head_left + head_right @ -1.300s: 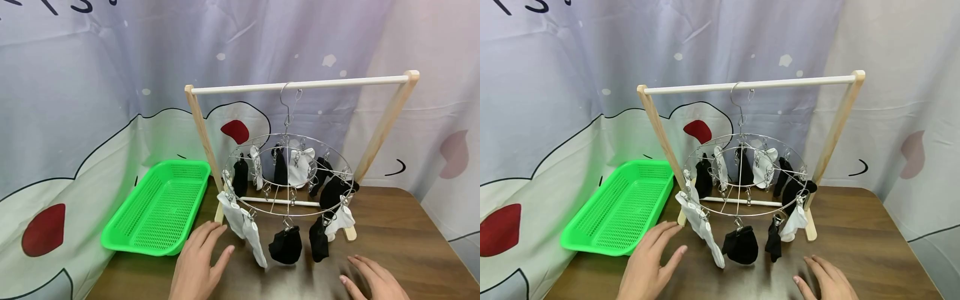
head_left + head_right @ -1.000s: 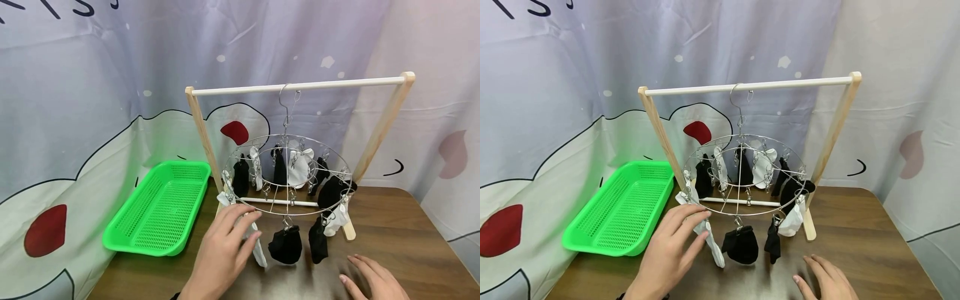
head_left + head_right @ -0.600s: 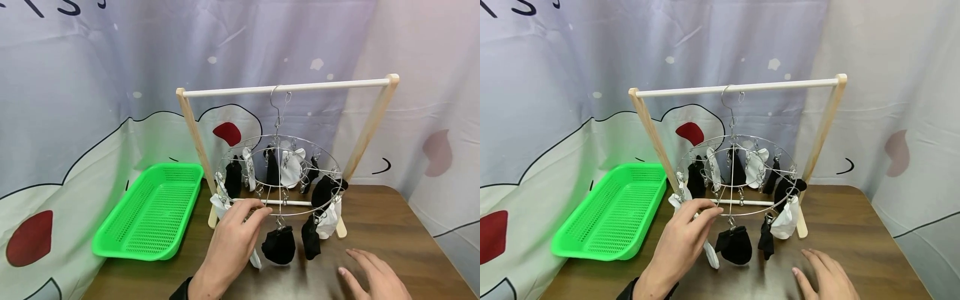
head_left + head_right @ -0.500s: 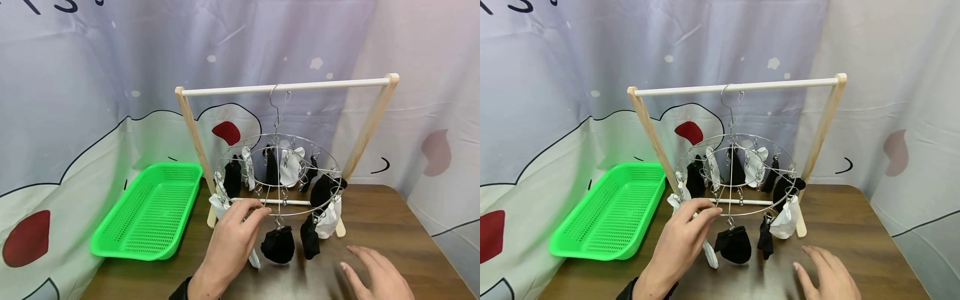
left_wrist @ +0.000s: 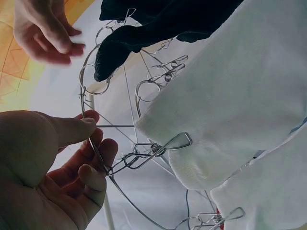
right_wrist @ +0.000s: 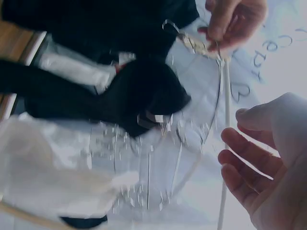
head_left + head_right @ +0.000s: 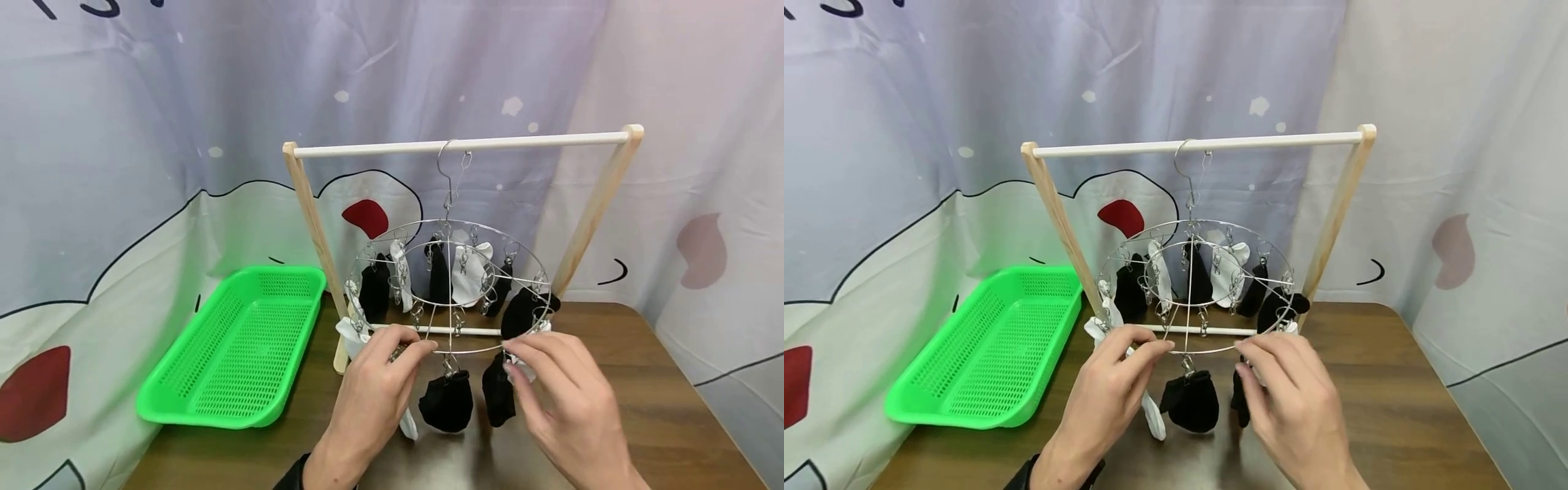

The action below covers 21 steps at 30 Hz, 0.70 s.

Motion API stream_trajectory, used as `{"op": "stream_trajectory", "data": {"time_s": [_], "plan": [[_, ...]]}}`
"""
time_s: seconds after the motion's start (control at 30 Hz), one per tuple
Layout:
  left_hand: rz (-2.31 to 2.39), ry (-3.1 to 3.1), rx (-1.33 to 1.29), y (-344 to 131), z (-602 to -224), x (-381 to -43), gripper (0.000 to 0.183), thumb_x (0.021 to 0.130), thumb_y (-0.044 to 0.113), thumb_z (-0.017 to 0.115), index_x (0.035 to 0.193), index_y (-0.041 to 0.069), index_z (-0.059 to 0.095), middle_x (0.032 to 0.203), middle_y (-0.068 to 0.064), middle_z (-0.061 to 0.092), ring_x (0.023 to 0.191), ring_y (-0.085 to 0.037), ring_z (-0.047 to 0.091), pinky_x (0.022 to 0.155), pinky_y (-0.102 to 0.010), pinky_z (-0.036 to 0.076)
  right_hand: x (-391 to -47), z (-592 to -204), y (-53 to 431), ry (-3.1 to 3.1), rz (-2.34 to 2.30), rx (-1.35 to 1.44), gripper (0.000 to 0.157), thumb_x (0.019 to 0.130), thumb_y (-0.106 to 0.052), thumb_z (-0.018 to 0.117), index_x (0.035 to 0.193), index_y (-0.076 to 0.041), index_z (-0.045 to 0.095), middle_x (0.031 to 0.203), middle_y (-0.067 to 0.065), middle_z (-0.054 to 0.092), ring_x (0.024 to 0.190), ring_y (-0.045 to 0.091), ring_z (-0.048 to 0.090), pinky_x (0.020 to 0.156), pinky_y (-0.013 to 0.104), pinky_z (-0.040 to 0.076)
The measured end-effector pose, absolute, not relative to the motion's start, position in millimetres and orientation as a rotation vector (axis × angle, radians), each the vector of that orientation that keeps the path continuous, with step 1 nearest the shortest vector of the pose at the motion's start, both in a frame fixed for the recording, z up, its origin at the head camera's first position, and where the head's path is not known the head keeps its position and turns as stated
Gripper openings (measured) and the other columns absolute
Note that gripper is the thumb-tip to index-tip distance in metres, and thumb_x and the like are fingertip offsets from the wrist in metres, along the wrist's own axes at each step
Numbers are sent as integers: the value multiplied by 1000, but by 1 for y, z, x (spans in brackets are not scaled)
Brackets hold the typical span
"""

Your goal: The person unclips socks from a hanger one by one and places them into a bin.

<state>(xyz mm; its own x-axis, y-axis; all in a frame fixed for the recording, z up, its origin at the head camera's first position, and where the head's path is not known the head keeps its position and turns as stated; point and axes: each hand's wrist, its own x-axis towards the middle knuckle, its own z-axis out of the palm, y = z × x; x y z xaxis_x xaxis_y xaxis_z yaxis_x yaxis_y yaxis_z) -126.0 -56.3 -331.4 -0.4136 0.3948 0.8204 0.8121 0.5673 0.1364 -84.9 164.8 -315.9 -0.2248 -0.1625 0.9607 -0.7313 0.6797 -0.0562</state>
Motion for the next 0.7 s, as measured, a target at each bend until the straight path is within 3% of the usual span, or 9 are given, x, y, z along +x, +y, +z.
{"op": "stream_trajectory", "data": {"time_s": [0.13, 0.33, 0.53, 0.7], "plan": [[-694, -2001, -951, -57, -329, -125, 26, 84, 4, 56, 101, 19, 66, 93, 5, 56, 89, -8, 51, 73, -25, 50, -93, -313, 151, -1783, 606, 752, 18, 77, -8, 65, 94, -5, 69, 86, 7, 65, 84, 28, 54, 72, 39, 40], [-690, -1979, -961, -56, -331, -123, 26, 84, 5, 56, 102, 20, 66, 93, 6, 56, 88, -8, 50, 72, -24, 50, -99, -323, 147, -1769, 630, 754, 18, 71, 0, 65, 87, -9, 70, 81, 3, 64, 79, 25, 54, 66, 38, 36], [-683, -1983, -948, -56, -331, -123, 26, 83, 3, 56, 101, 18, 66, 92, 5, 56, 88, -8, 50, 72, -25, 50, -104, -332, 147, -1765, 651, 752, 23, 69, 2, 65, 87, -11, 70, 81, 1, 65, 80, 24, 54, 66, 37, 36], [-703, -1976, -913, -56, -329, -118, 25, 81, 11, 61, 105, 15, 63, 98, 2, 56, 94, -12, 49, 76, -27, 48, -106, -333, 145, -1755, 660, 743, 21, 70, 2, 65, 86, -10, 70, 81, 2, 65, 80, 24, 54, 67, 39, 37]]}}
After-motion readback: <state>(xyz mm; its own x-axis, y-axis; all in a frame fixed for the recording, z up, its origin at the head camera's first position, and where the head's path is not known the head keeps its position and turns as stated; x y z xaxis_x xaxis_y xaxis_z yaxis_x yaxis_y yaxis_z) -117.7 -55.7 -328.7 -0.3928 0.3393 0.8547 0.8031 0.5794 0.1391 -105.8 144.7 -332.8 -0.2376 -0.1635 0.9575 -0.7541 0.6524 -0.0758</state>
